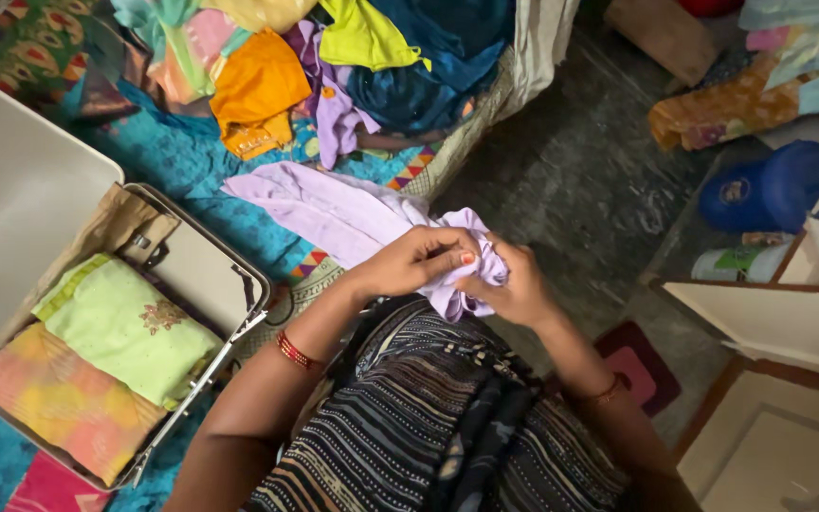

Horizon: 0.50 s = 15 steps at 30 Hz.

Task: The person folds several pieces of clothing by hand, including a light purple garment and various colorful fabrics, and places them into an open silver suitcase on a bed.

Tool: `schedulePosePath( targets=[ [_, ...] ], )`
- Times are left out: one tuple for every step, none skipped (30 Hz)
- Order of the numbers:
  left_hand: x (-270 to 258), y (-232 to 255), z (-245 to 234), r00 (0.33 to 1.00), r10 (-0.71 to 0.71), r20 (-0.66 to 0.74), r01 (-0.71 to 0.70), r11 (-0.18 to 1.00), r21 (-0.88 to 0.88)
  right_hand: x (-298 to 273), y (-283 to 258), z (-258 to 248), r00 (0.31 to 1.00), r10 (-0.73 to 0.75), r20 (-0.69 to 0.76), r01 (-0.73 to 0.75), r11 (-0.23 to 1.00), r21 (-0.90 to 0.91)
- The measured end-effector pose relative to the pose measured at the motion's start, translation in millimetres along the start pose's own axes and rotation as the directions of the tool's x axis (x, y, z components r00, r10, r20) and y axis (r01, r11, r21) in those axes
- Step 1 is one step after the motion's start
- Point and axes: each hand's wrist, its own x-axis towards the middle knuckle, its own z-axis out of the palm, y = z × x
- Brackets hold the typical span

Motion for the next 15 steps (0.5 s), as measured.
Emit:
schedulePosePath(
  targets=[
    [1.6,7.1,1.5,1.0,0.016,-0.003,-0.016,0.995,0.099,-1.2,-4.6,-2.3,0.998,-0.043,0.034,0.048,0.984,-0.17],
    [3.7,15.0,2.0,0.999,0.034,-0.005,-0.032,0.979,0.199,-0.2,-8.6,-6.5,0.999,-0.04,0.033,0.045,0.984,-0.17],
    [6.0,22.9,1.7,0.999,0.032,-0.003,-0.031,0.98,0.197,-0.4,-12.6,-13.2,0.998,0.026,0.051,-0.014,0.972,-0.234],
    [7.4,30.2,0.7,0.998,0.026,-0.048,-0.009,0.949,0.316,-1.6,-15.4,-17.9,0.993,0.093,0.067,-0.069,0.953,-0.296],
    [7.5,36.2,1.3,0.995,0.025,-0.094,0.018,0.903,0.43,-3.5,-17.6,-20.7,0.993,0.095,0.067,-0.072,0.953,-0.295],
    [8.1,40.6,2.5,0.995,0.027,-0.093,0.015,0.903,0.43,-4.4,-19.7,-25.5,0.996,0.072,0.058,-0.052,0.955,-0.293],
    [7.4,43.8,3.6,0.992,0.091,-0.082,-0.035,0.85,0.526,-6.2,-22.0,-30.0,0.998,0.048,0.049,-0.032,0.956,-0.291],
    [6.8,45.7,4.5,0.986,0.155,-0.065,-0.083,0.783,0.616,-8.5,-24.4,-35.7,0.998,0.045,0.049,-0.029,0.955,-0.296],
    [5.8,46.4,4.9,0.985,0.161,-0.064,-0.088,0.782,0.617,-11.4,-26.6,-41.5,1.0,0.013,-0.019,-0.017,0.972,-0.235],
    [4.1,46.1,4.3,0.98,0.185,-0.076,-0.08,0.712,0.698,-13.4,-27.7,-46.8,0.996,-0.017,-0.085,0.002,0.985,-0.173],
    [1.5,44.9,3.8,0.974,0.21,-0.085,-0.069,0.634,0.771,-16.5,-28.8,-53.3,0.996,-0.022,-0.081,0.007,0.984,-0.176],
    [-2.8,43.0,3.2,0.973,0.216,-0.087,-0.071,0.63,0.773,-20.5,-29.9,-61.0,0.988,-0.019,-0.151,-0.002,0.99,-0.139],
    [-7.9,40.5,2.9,0.972,0.198,-0.128,-0.019,0.607,0.795,-24.1,-30.6,-68.7,0.975,-0.015,-0.22,-0.008,0.995,-0.101],
    [-12.2,37.4,2.4,0.969,0.181,-0.168,0.032,0.581,0.813,-27.8,-31.5,-76.5,0.975,-0.021,-0.22,-0.002,0.995,-0.104],
    [-16.0,33.2,2.5,0.968,0.186,-0.168,0.03,0.578,0.816,-31.7,-32.8,-85.5,0.964,-0.014,-0.266,-0.004,0.998,-0.067]
  ],
)
